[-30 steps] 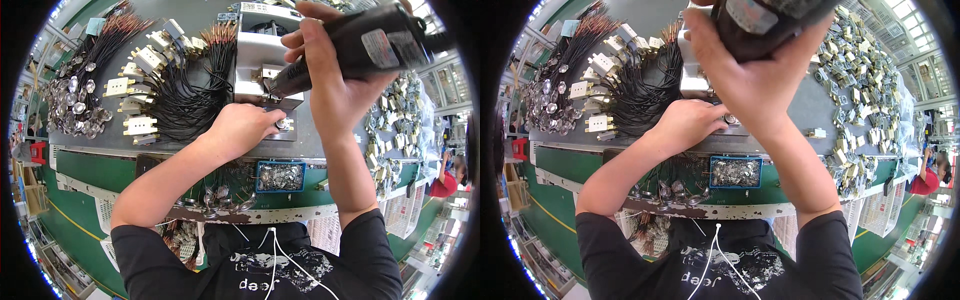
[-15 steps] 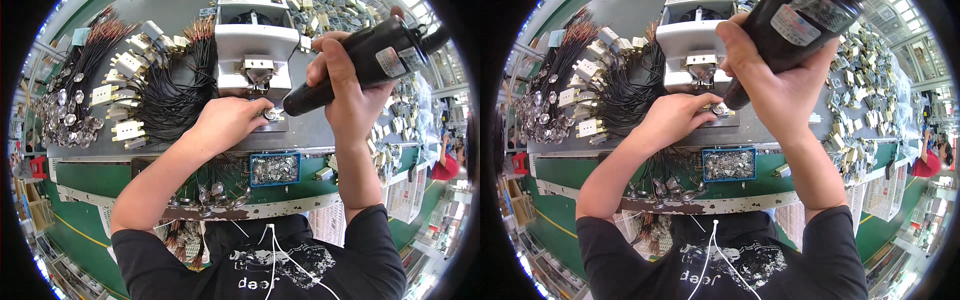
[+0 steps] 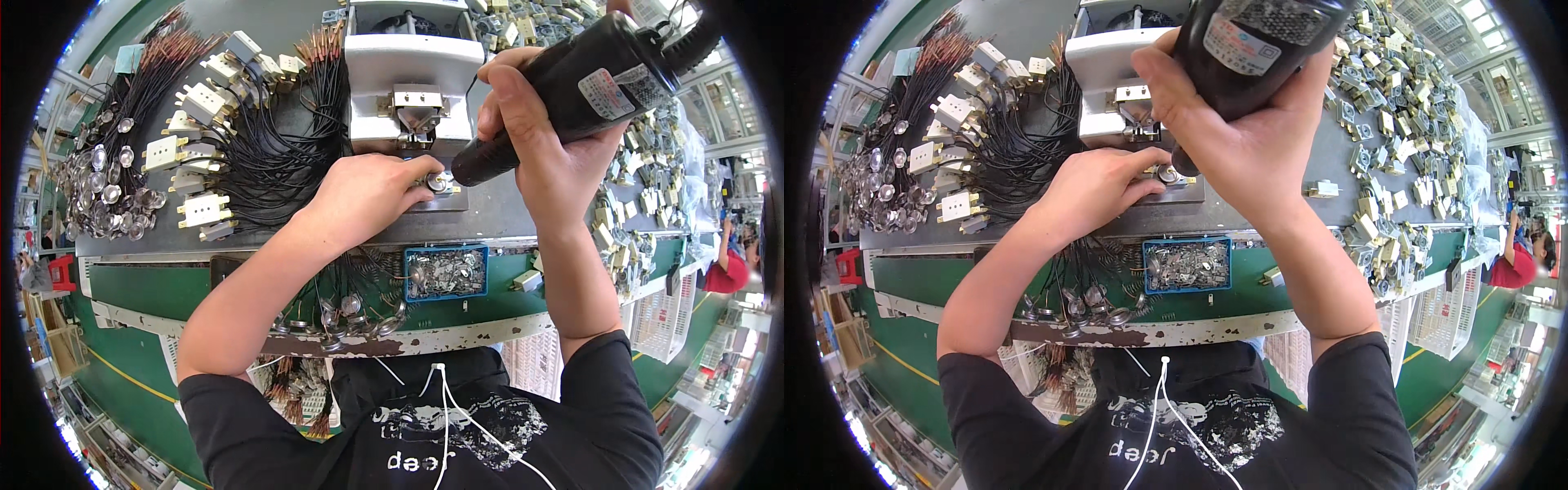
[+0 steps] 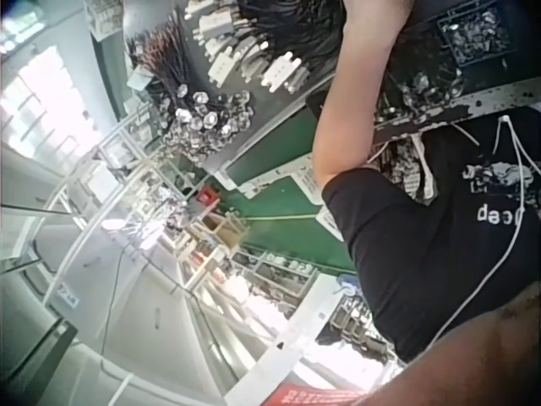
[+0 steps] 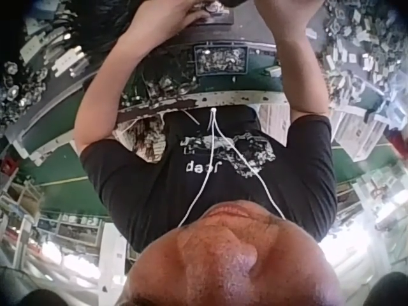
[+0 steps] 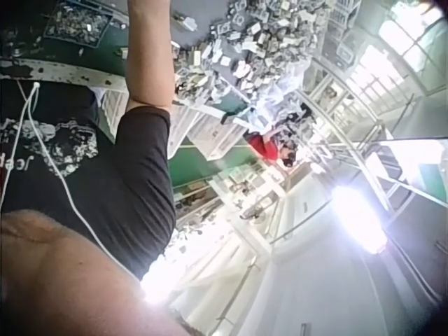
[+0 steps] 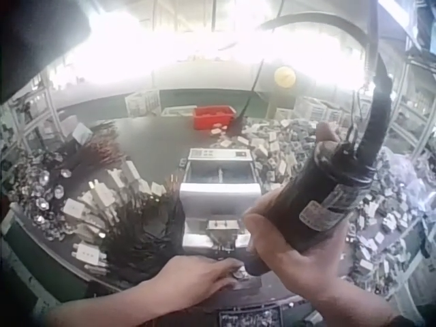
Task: Assembling electrical wire harnesses and components using a power tool at a factory workbench.
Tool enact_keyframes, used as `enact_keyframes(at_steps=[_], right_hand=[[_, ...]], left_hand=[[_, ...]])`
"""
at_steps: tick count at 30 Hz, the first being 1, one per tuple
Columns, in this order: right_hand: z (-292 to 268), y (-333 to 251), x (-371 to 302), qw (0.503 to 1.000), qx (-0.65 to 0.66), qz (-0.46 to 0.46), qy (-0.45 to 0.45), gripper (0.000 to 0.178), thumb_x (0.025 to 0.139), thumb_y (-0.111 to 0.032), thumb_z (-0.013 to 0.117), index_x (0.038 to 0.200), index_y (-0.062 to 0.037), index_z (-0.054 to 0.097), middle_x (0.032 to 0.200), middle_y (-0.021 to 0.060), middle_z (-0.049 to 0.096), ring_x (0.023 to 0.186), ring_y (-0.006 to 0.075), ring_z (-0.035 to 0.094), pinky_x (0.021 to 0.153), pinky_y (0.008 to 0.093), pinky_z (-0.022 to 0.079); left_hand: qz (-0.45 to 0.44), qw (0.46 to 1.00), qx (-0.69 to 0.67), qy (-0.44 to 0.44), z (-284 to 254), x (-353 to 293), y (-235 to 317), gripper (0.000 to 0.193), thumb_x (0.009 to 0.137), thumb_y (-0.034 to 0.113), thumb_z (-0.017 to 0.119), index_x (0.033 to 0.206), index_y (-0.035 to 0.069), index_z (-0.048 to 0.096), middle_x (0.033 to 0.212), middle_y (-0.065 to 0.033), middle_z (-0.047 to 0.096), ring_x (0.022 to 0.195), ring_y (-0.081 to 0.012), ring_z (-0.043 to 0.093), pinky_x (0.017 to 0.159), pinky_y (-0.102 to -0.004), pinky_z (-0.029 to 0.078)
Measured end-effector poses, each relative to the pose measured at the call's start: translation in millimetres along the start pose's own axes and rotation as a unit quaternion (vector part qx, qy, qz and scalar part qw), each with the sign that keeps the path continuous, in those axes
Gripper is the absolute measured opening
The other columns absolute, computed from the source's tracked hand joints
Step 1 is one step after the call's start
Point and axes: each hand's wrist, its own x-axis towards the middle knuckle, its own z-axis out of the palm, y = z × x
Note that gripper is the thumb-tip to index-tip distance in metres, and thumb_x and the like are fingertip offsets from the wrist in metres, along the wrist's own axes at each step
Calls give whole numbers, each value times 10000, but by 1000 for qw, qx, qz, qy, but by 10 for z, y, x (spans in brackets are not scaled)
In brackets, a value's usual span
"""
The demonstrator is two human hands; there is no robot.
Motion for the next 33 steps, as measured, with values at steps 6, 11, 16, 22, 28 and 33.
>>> enact_keyframes(at_steps=[6, 11, 16, 22, 28, 33], right_hand=[[-33, 7, 1, 1000, -4, 1, -26, 135, 952, -10, 722, 1026, 79, 652, 906, 113, 708, 634, 148, 660, 565, 273, 538], [-6, 10, 6, 1000, 3, 9, -23, 124, 949, -31, 737, 987, 69, 676, 871, 96, 702, 633, 133, 652, 568, 254, 520], [-41, 30, 38, 998, 24, 26, -47, 117, 945, -32, 740, 989, 54, 674, 827, 78, 686, 629, 117, 637, 572, 238, 507], [-47, -11, -69, 999, -21, 21, -23, 48, 955, 24, 694, 974, 51, 659, 858, 72, 674, 653, 113, 632, 592, 236, 509], [-9, -11, -73, 999, -11, 39, -23, 83, 942, 35, 704, 997, 46, 642, 897, 94, 684, 654, 119, 640, 589, 236, 512], [55, -2, -92, 999, 22, 30, -13, 110, 935, 46, 701, 1020, 40, 630, 924, 109, 696, 654, 123, 647, 583, 233, 516]], left_hand=[[1, 1000, 4, 0, 3, 10, 3, 324, 954, 339, 673, 1223, 160, 651, 938, -97, 741, 911, -313, 705, 762, -442, 570], [2, 1000, 0, -1, -8, 11, 1, 324, 951, 323, 676, 1224, 152, 650, 949, -99, 741, 912, -314, 706, 763, -444, 570], [11, 1000, -2, 4, -1, 17, 10, 324, 948, 314, 678, 1225, 149, 647, 932, -109, 735, 895, -323, 704, 759, -453, 566], [40, 999, 8, 15, 8, 29, 3, 296, 949, 290, 670, 1209, 152, 644, 855, -108, 715, 860, -321, 704, 733, -453, 558], [54, 998, 15, 35, 29, 39, -27, 281, 940, 280, 674, 1192, 161, 646, 818, -90, 707, 839, -309, 705, 719, -439, 554], [59, 998, 22, 32, 30, 19, -13, 283, 936, 275, 677, 1188, 150, 645, 819, -94, 708, 836, -308, 706, 720, -440, 553]])
